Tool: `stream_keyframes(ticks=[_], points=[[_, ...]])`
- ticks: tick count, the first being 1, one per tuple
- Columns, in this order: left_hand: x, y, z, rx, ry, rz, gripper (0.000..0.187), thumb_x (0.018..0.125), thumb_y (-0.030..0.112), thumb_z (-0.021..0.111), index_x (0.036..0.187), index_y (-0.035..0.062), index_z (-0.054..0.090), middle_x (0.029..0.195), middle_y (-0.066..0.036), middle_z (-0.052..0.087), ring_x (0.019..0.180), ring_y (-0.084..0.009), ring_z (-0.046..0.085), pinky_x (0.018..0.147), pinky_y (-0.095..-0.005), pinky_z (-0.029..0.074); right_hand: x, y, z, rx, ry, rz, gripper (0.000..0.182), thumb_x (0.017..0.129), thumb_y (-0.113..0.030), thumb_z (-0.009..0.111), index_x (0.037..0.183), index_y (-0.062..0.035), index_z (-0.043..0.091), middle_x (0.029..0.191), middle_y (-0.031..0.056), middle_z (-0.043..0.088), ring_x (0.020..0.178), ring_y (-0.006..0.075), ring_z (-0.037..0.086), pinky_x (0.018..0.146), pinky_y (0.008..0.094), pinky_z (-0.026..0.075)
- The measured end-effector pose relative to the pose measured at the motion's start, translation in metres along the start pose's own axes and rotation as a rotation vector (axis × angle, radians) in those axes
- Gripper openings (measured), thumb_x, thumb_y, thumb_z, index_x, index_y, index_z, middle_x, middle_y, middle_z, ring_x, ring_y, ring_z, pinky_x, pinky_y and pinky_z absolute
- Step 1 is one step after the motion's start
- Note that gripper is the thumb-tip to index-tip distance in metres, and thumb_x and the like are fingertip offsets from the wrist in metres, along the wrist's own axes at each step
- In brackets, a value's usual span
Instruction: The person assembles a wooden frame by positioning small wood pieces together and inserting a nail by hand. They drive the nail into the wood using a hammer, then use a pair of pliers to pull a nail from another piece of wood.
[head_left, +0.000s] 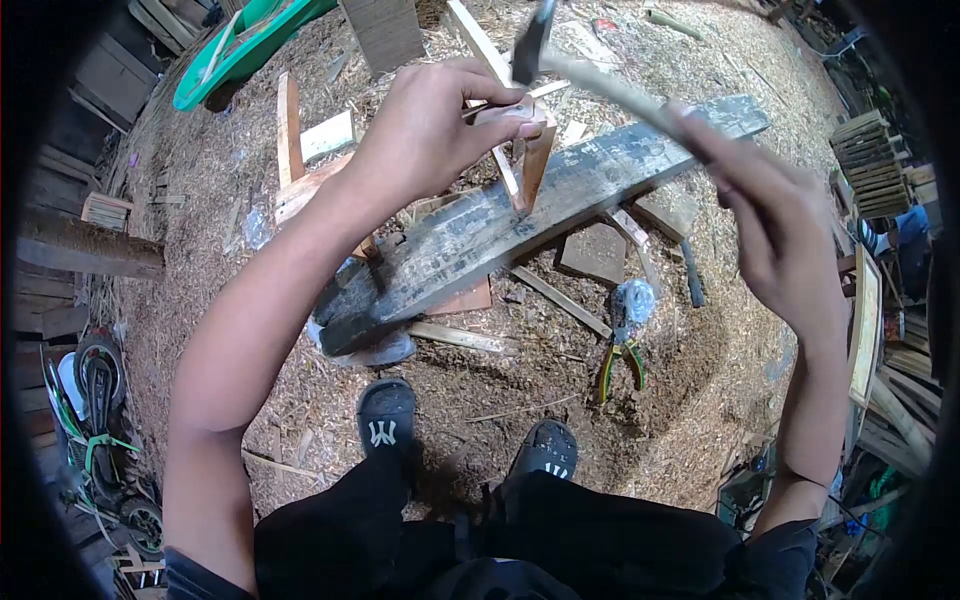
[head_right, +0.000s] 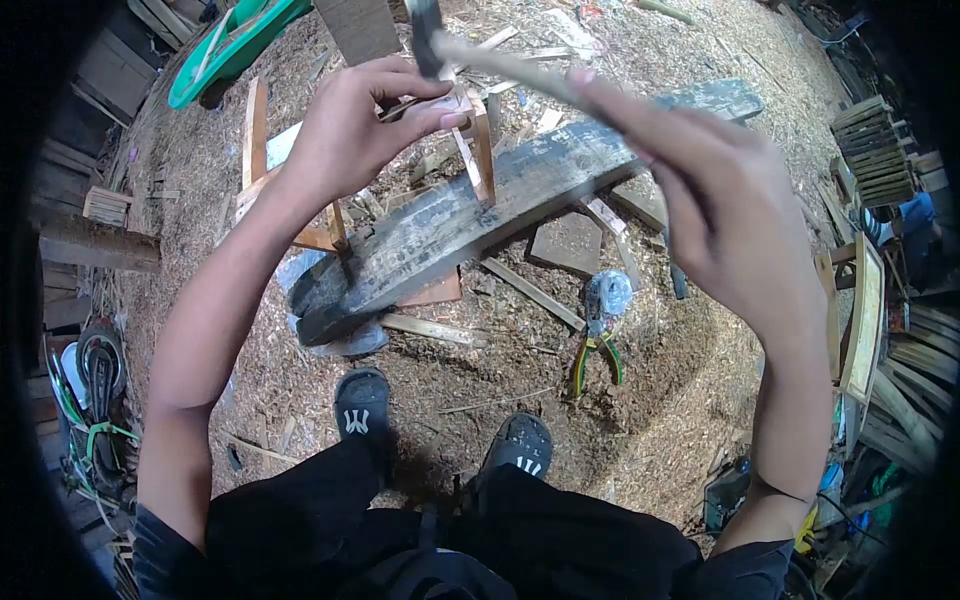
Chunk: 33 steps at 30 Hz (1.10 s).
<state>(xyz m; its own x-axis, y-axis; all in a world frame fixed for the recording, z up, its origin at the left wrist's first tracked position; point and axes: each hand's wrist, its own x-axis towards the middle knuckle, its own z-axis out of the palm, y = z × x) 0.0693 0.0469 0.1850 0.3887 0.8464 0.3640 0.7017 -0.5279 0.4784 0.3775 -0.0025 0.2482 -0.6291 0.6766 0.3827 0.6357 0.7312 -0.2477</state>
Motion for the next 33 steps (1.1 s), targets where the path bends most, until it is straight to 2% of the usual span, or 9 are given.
stream_keyframes(ticks=[8,12,14,19,22,24,26,30,33], points=[[0.0,-0.003,0.003,-0.005,0.029,0.009,0.03,0.089,0.033,0.081,0.107,0.0086,0.081,0.099,-0.005,0.075,0.084,-0.0173,0.071,0.074,-0.0361,0.056,-0.003,0.0,0.003,0.092,0.126,0.059,0.053,0.097,0.005,0.056,0.144,-0.018,0.064,0.079,0.009,0.067,0.059,0.0135,0.047,0.053,0.0292,0.036],[0.0,-0.001,0.002,0.014,0.014,-0.041,0.031,0.089,0.033,0.082,0.107,0.0087,0.082,0.097,-0.005,0.075,0.081,-0.0163,0.07,0.072,-0.0349,0.055,0.0,0.001,0.0,-0.006,-0.013,0.055,0.049,0.099,0.003,0.054,0.144,-0.0135,0.063,0.082,0.011,0.068,0.063,0.0144,0.05,0.058,0.0316,0.042],[0.0,-0.002,0.0,-0.021,0.004,-0.01,0.031,0.088,0.034,0.082,0.107,0.0084,0.082,0.097,-0.005,0.075,0.079,-0.0156,0.069,0.07,-0.0337,0.054,0.0,-0.003,0.0,0.082,0.15,0.02,0.049,0.099,0.002,0.054,0.144,-0.0155,0.064,0.081,0.0115,0.067,0.062,0.0159,0.051,0.058,0.0324,0.043],[0.001,0.003,0.001,0.022,-0.017,-0.09,0.031,0.088,0.034,0.082,0.106,0.0086,0.082,0.096,-0.004,0.075,0.079,-0.0155,0.069,0.069,-0.0333,0.054,-0.002,-0.004,0.002,-0.044,-0.078,0.118,0.048,0.099,0.002,0.055,0.144,-0.011,0.063,0.085,0.0108,0.071,0.065,0.0129,0.054,0.059,0.0301,0.043],[-0.001,-0.004,0.002,-0.001,0.013,-0.045,0.031,0.088,0.034,0.082,0.106,0.0088,0.082,0.096,-0.004,0.075,0.079,-0.0155,0.069,0.068,-0.0334,0.054,0.0,-0.002,0.002,0.113,0.151,0.071,0.051,0.098,0.001,0.056,0.145,-0.0178,0.062,0.076,0.0096,0.065,0.061,0.0141,0.049,0.057,0.031,0.04],[0.0,-0.001,0.001,-0.013,0.021,-0.016,0.031,0.088,0.034,0.082,0.105,0.0089,0.082,0.097,-0.004,0.075,0.079,-0.0156,0.069,0.068,-0.0333,0.054,-0.006,0.001,0.005,0.104,0.132,0.083,0.052,0.098,0.001,0.056,0.146,-0.017,0.062,0.076,0.0097,0.064,0.061,0.0145,0.049,0.057,0.0312,0.041],[0.001,0.01,-0.003,0.03,-0.037,-0.152,0.031,0.088,0.034,0.082,0.106,0.008,0.082,0.097,-0.005,0.075,0.078,-0.0156,0.068,0.067,-0.0335,0.053,-0.005,-0.003,0.006,-0.081,-0.062,0.101,0.05,0.099,0.003,0.054,0.146,-0.0123,0.061,0.08,0.0088,0.068,0.062,0.0135,0.051,0.058,0.0297,0.042],[0.0,0.0,0.001,0.002,0.008,-0.06,0.032,0.089,0.034,0.082,0.106,0.0074,0.081,0.097,-0.005,0.075,0.077,-0.0153,0.068,0.067,-0.0339,0.052,-0.006,0.005,0.008,0.104,0.168,0.034,0.052,0.098,0.002,0.056,0.145,-0.0186,0.063,0.08,0.0097,0.067,0.062,0.0154,0.051,0.057,0.0314,0.04],[0.001,0.001,0.001,0.007,0.014,-0.035,0.033,0.088,0.035,0.082,0.107,0.0074,0.081,0.098,-0.005,0.075,0.078,-0.0152,0.067,0.067,-0.034,0.052,-0.008,-0.001,0.011,0.005,0.044,0.096,0.05,0.099,0.0,0.056,0.145,-0.0168,0.062,0.079,0.0093,0.067,0.065,0.0131,0.052,0.059,0.0314,0.043]])
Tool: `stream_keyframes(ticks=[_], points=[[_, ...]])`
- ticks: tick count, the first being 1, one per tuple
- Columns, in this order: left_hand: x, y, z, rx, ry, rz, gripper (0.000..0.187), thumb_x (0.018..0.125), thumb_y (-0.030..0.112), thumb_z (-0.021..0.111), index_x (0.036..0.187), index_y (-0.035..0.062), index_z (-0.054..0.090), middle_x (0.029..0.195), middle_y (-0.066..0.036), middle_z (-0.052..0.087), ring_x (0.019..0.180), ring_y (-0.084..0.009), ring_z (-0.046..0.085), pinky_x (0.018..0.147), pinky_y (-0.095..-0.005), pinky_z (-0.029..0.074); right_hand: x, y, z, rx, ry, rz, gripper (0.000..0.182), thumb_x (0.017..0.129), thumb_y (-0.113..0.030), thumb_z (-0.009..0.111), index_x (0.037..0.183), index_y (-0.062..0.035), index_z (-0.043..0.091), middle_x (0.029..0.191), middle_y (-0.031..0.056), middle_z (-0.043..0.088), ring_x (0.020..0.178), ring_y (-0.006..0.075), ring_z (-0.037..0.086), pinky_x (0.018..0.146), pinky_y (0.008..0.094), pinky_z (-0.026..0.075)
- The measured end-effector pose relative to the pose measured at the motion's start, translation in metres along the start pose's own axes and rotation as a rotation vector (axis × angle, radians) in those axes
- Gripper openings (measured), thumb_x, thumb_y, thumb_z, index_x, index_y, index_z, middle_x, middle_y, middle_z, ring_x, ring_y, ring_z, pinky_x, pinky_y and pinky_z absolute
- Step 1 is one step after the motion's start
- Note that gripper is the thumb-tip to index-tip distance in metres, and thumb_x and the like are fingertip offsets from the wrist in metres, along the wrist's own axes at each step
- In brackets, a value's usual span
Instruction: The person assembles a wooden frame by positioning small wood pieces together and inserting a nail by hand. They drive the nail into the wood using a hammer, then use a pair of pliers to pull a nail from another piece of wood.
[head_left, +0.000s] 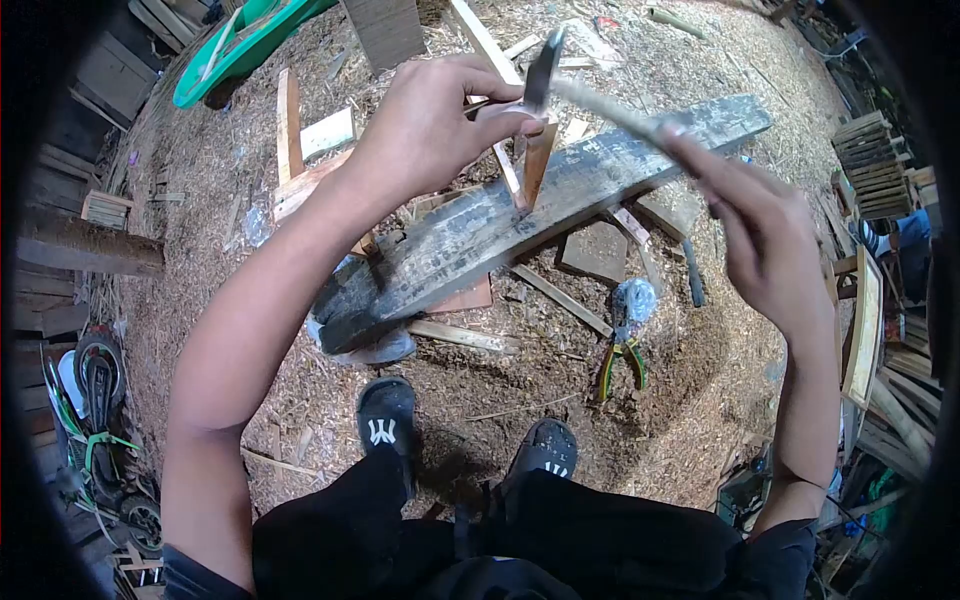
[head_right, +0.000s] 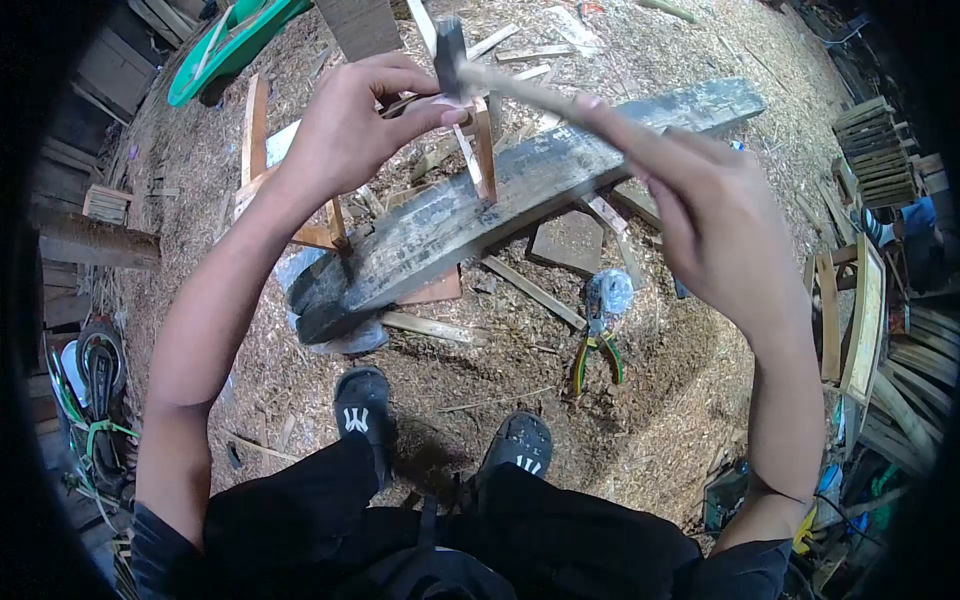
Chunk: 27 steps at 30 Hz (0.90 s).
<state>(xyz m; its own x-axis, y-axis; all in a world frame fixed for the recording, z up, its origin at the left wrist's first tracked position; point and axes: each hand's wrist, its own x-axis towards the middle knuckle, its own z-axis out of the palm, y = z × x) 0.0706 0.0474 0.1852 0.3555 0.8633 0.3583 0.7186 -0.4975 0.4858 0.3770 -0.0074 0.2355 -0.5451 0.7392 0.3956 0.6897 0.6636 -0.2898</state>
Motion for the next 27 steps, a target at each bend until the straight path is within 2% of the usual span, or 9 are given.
stream_keyframes(ticks=[3,5,7,10,15,17,19,22,27], points=[[0.002,0.001,-0.003,0.09,-0.041,-0.076,0.033,0.088,0.034,0.082,0.108,0.0073,0.081,0.1,-0.005,0.075,0.08,-0.0161,0.069,0.069,-0.0344,0.054,-0.002,0.002,-0.005,-0.081,-0.118,0.008,0.048,0.1,-0.001,0.056,0.146,-0.0137,0.062,0.077,0.0071,0.065,0.067,0.0107,0.053,0.06,0.0297,0.044],[0.0,-0.005,0.002,0.032,0.004,0.007,0.034,0.089,0.035,0.081,0.109,0.0081,0.081,0.101,-0.006,0.075,0.084,-0.0171,0.071,0.072,-0.0349,0.055,-0.002,0.001,-0.007,0.102,0.043,0.092,0.048,0.1,-0.002,0.057,0.145,-0.0162,0.062,0.077,0.0072,0.064,0.066,0.0118,0.052,0.06,0.0301,0.042],[0.0,-0.002,0.001,0.019,-0.013,0.001,0.033,0.089,0.035,0.081,0.11,0.0088,0.081,0.101,-0.006,0.075,0.085,-0.0174,0.071,0.074,-0.0354,0.056,0.001,0.002,-0.001,0.139,0.129,0.023,0.046,0.102,-0.005,0.056,0.145,-0.0179,0.063,0.078,0.0067,0.065,0.065,0.0122,0.052,0.059,0.0298,0.041],[0.0,0.0,0.0,0.014,-0.028,-0.002,0.033,0.088,0.034,0.082,0.11,0.0096,0.081,0.101,-0.006,0.075,0.086,-0.018,0.072,0.076,-0.036,0.056,-0.001,0.006,0.0,0.03,0.016,0.005,0.044,0.103,-0.007,0.056,0.145,-0.0172,0.063,0.078,0.0068,0.065,0.064,0.0121,0.051,0.059,0.0295,0.041],[0.0,0.005,-0.001,0.022,-0.018,-0.061,0.033,0.087,0.032,0.083,0.11,0.0091,0.08,0.099,-0.006,0.075,0.085,-0.0184,0.071,0.077,-0.0365,0.056,-0.004,0.009,0.0,0.127,-0.14,0.192,0.043,0.103,-0.008,0.058,0.144,-0.0183,0.063,0.076,0.0074,0.066,0.062,0.0117,0.049,0.057,0.0284,0.038],[-0.001,0.009,-0.001,-0.007,-0.027,-0.122,0.033,0.087,0.032,0.083,0.11,0.0086,0.08,0.098,-0.005,0.075,0.083,-0.0179,0.071,0.075,-0.0361,0.055,-0.003,0.01,0.006,0.082,-0.069,0.107,0.043,0.103,-0.008,0.057,0.144,-0.0193,0.064,0.073,0.0048,0.064,0.059,0.0109,0.046,0.054,0.0275,0.035],[-0.001,0.005,0.0,-0.01,-0.027,-0.081,0.033,0.087,0.032,0.083,0.109,0.0087,0.08,0.097,-0.005,0.075,0.083,-0.0175,0.07,0.074,-0.0358,0.055,-0.001,0.009,0.008,0.278,0.111,0.202,0.043,0.102,-0.006,0.055,0.14,-0.0225,0.067,0.064,0.0014,0.06,0.049,0.0099,0.042,0.046,0.027,0.028],[-0.002,0.007,-0.001,0.0,-0.031,-0.068,0.032,0.087,0.032,0.083,0.109,0.0088,0.08,0.096,-0.005,0.075,0.081,-0.0162,0.069,0.072,-0.0349,0.054,-0.004,0.022,0.008,0.207,-0.035,0.09,0.043,0.103,-0.006,0.055,0.14,-0.0219,0.067,0.063,0.0003,0.059,0.048,0.0085,0.041,0.045,0.0269,0.027],[-0.002,0.008,-0.001,0.015,-0.04,-0.088,0.031,0.087,0.031,0.083,0.108,0.0089,0.081,0.094,-0.005,0.074,0.077,-0.0139,0.067,0.068,-0.033,0.053,0.0,0.012,0.001,0.172,0.058,0.121,0.041,0.103,-0.006,0.055,0.14,-0.0175,0.066,0.061,0.0005,0.056,0.048,0.0079,0.04,0.045,0.0271,0.028]])
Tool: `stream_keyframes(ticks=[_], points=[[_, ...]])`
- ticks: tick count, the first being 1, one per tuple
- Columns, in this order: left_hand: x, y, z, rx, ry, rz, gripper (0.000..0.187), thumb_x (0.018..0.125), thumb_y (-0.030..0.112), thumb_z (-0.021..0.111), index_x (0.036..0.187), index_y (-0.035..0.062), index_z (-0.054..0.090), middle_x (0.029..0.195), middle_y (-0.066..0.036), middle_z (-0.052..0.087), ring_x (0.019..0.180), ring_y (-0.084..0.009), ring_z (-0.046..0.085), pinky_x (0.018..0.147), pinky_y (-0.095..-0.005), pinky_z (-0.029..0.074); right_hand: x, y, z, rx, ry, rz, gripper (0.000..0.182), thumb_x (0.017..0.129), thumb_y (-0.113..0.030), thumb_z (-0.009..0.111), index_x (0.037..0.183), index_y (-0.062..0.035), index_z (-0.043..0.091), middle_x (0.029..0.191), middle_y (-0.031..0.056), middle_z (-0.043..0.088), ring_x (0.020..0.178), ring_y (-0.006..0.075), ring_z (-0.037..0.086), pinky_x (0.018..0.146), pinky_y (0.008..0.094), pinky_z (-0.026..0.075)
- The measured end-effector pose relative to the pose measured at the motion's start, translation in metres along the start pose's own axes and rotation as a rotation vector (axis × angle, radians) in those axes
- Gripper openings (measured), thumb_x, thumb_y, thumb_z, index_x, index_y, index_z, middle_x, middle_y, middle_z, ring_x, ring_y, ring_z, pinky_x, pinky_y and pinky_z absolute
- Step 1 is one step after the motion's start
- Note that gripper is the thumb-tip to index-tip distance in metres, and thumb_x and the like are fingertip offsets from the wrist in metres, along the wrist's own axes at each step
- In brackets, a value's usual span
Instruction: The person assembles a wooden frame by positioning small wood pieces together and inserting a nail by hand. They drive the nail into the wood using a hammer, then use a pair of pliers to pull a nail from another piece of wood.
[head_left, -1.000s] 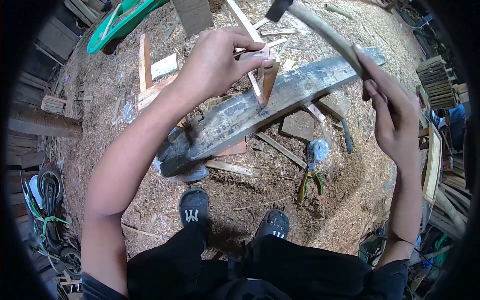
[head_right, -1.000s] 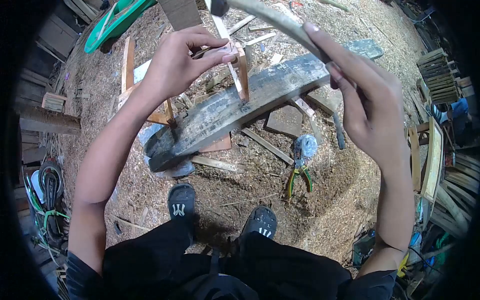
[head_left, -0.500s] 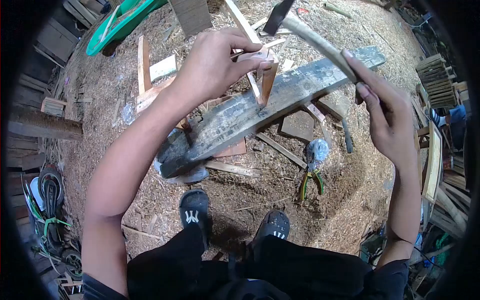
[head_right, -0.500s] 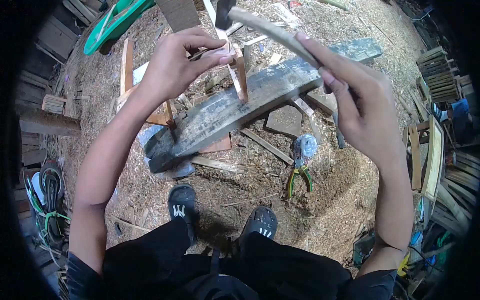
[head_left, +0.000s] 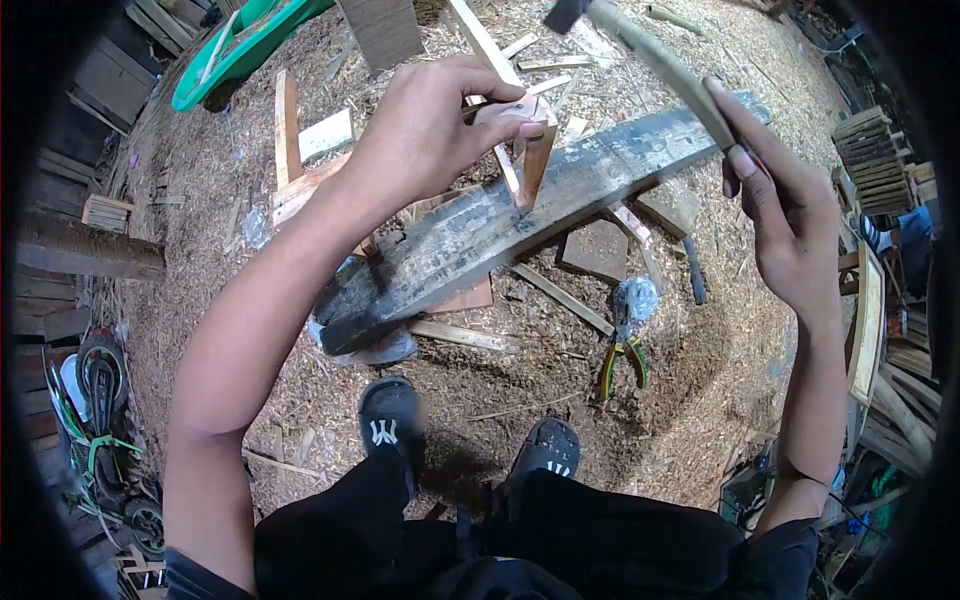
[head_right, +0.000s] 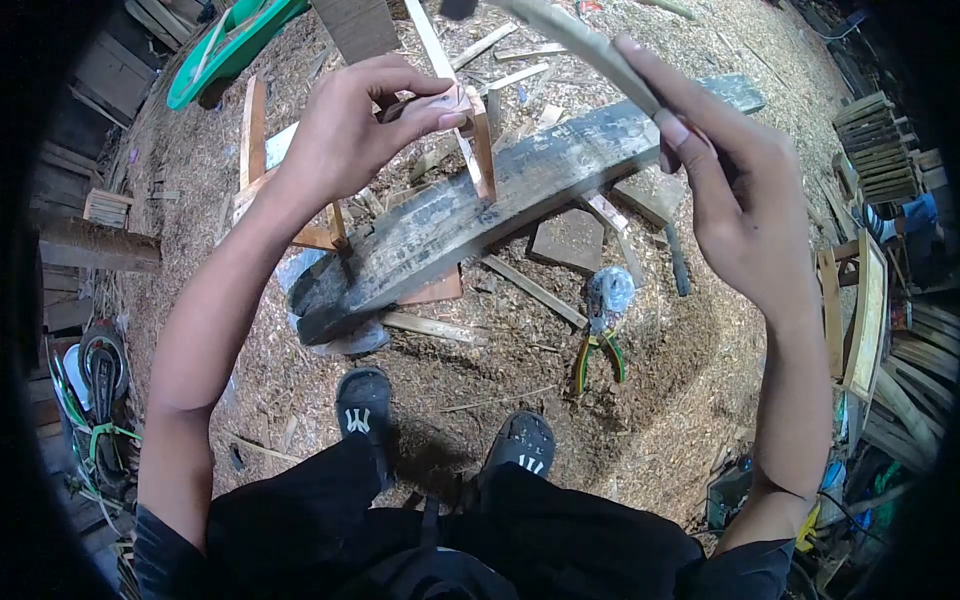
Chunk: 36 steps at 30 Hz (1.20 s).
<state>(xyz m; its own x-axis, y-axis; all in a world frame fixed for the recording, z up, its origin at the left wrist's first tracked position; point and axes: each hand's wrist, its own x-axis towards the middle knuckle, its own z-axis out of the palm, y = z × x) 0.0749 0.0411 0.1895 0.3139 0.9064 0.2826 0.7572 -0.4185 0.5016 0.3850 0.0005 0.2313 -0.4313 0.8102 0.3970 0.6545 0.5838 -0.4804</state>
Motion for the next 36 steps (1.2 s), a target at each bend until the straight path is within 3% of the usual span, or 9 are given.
stream_keyframes(ticks=[2,3,10,11,18,20,28,30,36], points=[[0.001,-0.003,0.001,-0.015,0.017,0.058,0.03,0.087,0.03,0.083,0.107,0.0088,0.081,0.093,-0.004,0.074,0.075,-0.0133,0.066,0.066,-0.0326,0.052,-0.002,0.002,0.003,0.128,-0.018,0.027,0.04,0.105,-0.01,0.054,0.143,-0.0192,0.064,0.07,0.0013,0.06,0.053,0.0087,0.041,0.049,0.0269,0.03],[0.001,-0.002,0.002,-0.015,0.017,0.061,0.03,0.087,0.03,0.083,0.107,0.0088,0.081,0.093,-0.004,0.074,0.075,-0.0133,0.066,0.066,-0.0326,0.052,-0.003,0.002,0.003,0.034,-0.118,-0.009,0.04,0.106,-0.012,0.055,0.143,-0.0188,0.064,0.069,0.0003,0.058,0.054,0.0082,0.041,0.049,0.0264,0.03],[0.0,-0.002,0.001,0.008,0.02,0.044,0.03,0.087,0.03,0.083,0.107,0.0084,0.081,0.094,-0.004,0.075,0.074,-0.0133,0.065,0.064,-0.0325,0.051,-0.004,0.002,-0.002,0.063,-0.053,0.028,0.04,0.106,-0.013,0.055,0.144,-0.019,0.063,0.067,0.0002,0.057,0.055,0.0088,0.043,0.05,0.0276,0.032],[0.001,-0.001,0.001,0.027,0.017,0.035,0.03,0.087,0.03,0.083,0.107,0.0083,0.081,0.094,-0.004,0.075,0.074,-0.0133,0.066,0.064,-0.0322,0.051,-0.004,0.001,-0.001,-0.08,-0.161,-0.041,0.039,0.106,-0.014,0.055,0.144,-0.0185,0.063,0.068,0.0001,0.057,0.056,0.0084,0.044,0.05,0.028,0.032],[0.001,-0.006,0.001,-0.023,0.029,0.098,0.032,0.087,0.031,0.083,0.109,0.0078,0.08,0.093,-0.005,0.074,0.075,-0.0144,0.066,0.065,-0.0334,0.051,-0.005,-0.002,-0.002,0.095,-0.05,0.048,0.041,0.105,-0.01,0.055,0.144,-0.0183,0.063,0.071,0.0015,0.06,0.057,0.0096,0.046,0.052,0.0281,0.033],[0.0,-0.005,0.001,0.015,0.03,0.051,0.034,0.086,0.032,0.084,0.11,0.0082,0.08,0.093,-0.005,0.074,0.075,-0.0145,0.066,0.066,-0.0342,0.051,-0.003,-0.003,-0.002,-0.111,-0.156,-0.037,0.042,0.104,-0.009,0.056,0.145,-0.0178,0.063,0.071,0.0008,0.06,0.056,0.0098,0.045,0.051,0.0278,0.033],[0.001,-0.004,-0.001,0.018,-0.006,0.048,0.035,0.087,0.032,0.083,0.113,0.0098,0.08,0.099,-0.006,0.076,0.079,-0.016,0.068,0.069,-0.0347,0.053,-0.01,-0.009,0.011,0.325,-0.125,0.307,0.046,0.104,-0.004,0.052,0.146,-0.0207,0.061,0.065,-0.0025,0.057,0.054,0.0061,0.045,0.049,0.0256,0.035],[0.001,-0.006,0.0,0.012,0.004,0.075,0.034,0.087,0.031,0.083,0.114,0.0101,0.08,0.1,-0.007,0.076,0.079,-0.016,0.069,0.069,-0.0344,0.054,-0.012,-0.018,0.012,0.461,-0.151,0.553,0.043,0.105,-0.007,0.052,0.147,-0.0179,0.06,0.064,-0.0021,0.057,0.052,0.0056,0.044,0.048,0.0249,0.035],[0.0,-0.003,-0.003,0.018,-0.007,0.06,0.034,0.087,0.031,0.083,0.113,0.01,0.08,0.101,-0.008,0.077,0.081,-0.0161,0.069,0.071,-0.0347,0.055,-0.017,-0.015,0.014,0.523,-0.188,0.591,0.042,0.106,-0.011,0.053,0.147,-0.0168,0.06,0.065,-0.0022,0.058,0.049,0.0043,0.044,0.046,0.0242,0.034]])
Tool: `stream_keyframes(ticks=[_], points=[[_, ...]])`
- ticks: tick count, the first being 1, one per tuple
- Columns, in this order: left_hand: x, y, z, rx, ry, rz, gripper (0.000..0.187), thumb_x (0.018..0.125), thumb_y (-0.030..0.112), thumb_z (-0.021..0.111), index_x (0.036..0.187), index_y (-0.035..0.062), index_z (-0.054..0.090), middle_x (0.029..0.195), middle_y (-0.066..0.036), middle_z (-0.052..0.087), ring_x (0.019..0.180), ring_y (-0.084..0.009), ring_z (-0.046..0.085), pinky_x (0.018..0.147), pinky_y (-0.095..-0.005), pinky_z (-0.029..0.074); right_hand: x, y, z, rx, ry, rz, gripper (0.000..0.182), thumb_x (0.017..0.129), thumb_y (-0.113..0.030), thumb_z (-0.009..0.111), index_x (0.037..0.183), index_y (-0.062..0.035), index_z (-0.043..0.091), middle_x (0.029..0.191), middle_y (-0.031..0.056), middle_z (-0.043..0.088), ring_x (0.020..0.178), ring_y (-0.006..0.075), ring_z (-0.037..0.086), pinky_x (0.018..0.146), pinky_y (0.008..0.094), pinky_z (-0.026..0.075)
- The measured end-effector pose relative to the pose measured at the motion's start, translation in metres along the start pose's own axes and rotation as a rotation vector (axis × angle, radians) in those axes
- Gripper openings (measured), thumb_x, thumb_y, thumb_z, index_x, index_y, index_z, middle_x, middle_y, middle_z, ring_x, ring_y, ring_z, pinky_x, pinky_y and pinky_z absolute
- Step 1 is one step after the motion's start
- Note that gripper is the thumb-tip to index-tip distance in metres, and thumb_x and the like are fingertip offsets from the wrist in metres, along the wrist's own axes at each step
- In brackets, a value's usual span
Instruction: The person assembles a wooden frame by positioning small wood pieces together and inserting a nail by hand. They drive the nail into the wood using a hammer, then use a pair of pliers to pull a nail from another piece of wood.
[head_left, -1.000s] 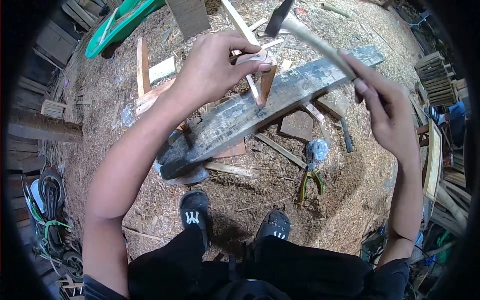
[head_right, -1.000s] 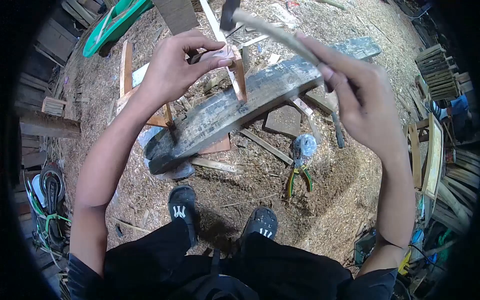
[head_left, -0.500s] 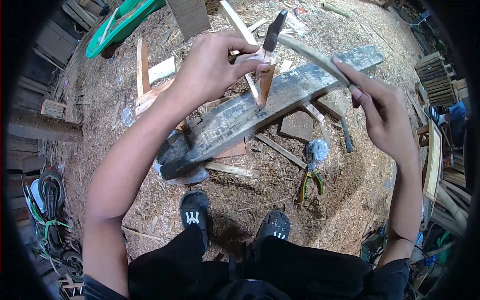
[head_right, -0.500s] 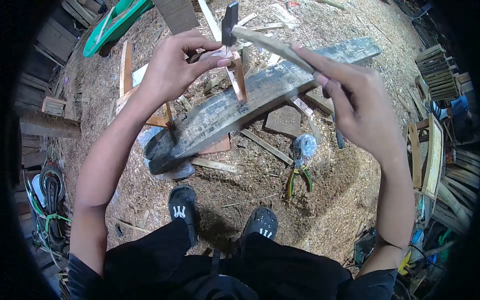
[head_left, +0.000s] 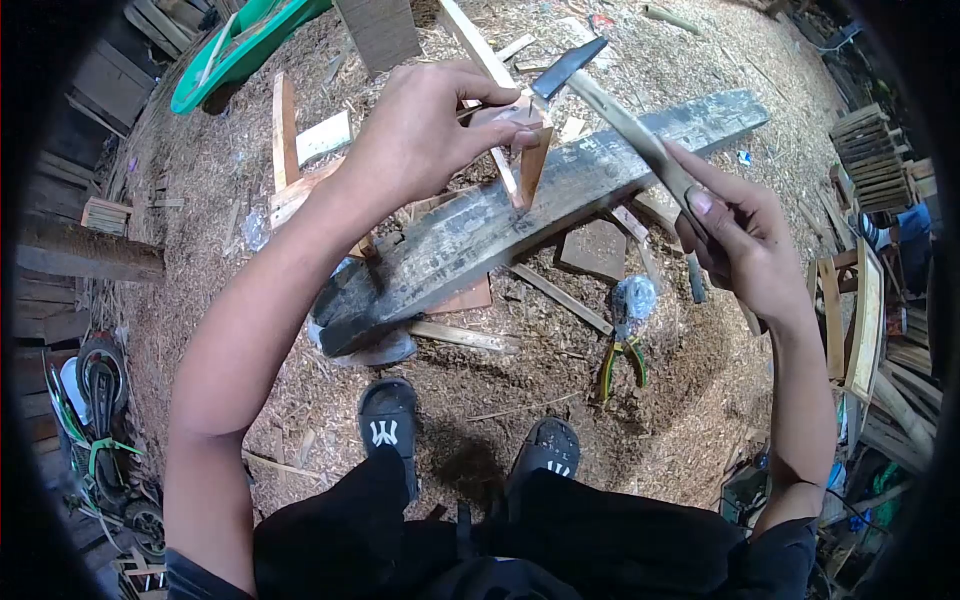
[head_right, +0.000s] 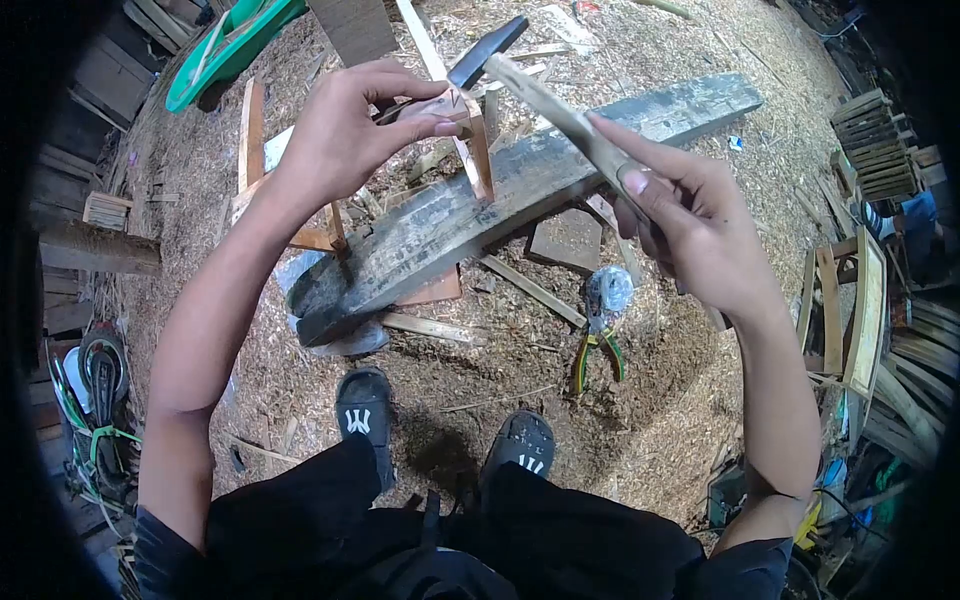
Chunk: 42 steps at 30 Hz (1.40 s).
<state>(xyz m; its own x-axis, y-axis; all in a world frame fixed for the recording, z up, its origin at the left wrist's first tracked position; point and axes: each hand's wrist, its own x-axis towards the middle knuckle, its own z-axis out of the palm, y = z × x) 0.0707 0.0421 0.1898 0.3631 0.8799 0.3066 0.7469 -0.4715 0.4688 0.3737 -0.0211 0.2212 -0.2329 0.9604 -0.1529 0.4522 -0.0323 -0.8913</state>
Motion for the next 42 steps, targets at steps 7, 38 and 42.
stream_keyframes(ticks=[7,38,42], points=[[0.0,-0.001,0.001,-0.009,-0.007,-0.006,0.035,0.086,0.031,0.084,0.113,0.009,0.08,0.1,-0.007,0.076,0.081,-0.0159,0.069,0.07,-0.0347,0.055,0.001,0.001,0.003,0.047,-0.022,0.033,0.042,0.106,-0.013,0.054,0.148,-0.0189,0.059,0.066,-0.0014,0.06,0.047,0.0033,0.043,0.043,0.0234,0.033],[0.0,0.009,-0.002,0.003,-0.041,-0.059,0.031,0.085,0.029,0.085,0.108,0.009,0.081,0.096,-0.007,0.076,0.083,-0.0176,0.072,0.07,-0.0349,0.056,0.011,-0.02,-0.015,-0.763,0.099,-0.732,0.044,0.104,-0.005,0.053,0.145,-0.0179,0.063,0.082,0.0077,0.07,0.06,0.0091,0.05,0.056,0.028,0.042],[-0.001,-0.002,0.006,-0.019,0.038,0.032,0.031,0.085,0.029,0.085,0.107,0.0074,0.081,0.094,-0.007,0.076,0.083,-0.018,0.072,0.07,-0.0338,0.056,0.007,-0.03,-0.018,-0.558,0.174,-0.507,0.046,0.102,-0.003,0.055,0.145,-0.0184,0.063,0.076,0.0079,0.066,0.06,0.0128,0.048,0.056,0.0299,0.039]])
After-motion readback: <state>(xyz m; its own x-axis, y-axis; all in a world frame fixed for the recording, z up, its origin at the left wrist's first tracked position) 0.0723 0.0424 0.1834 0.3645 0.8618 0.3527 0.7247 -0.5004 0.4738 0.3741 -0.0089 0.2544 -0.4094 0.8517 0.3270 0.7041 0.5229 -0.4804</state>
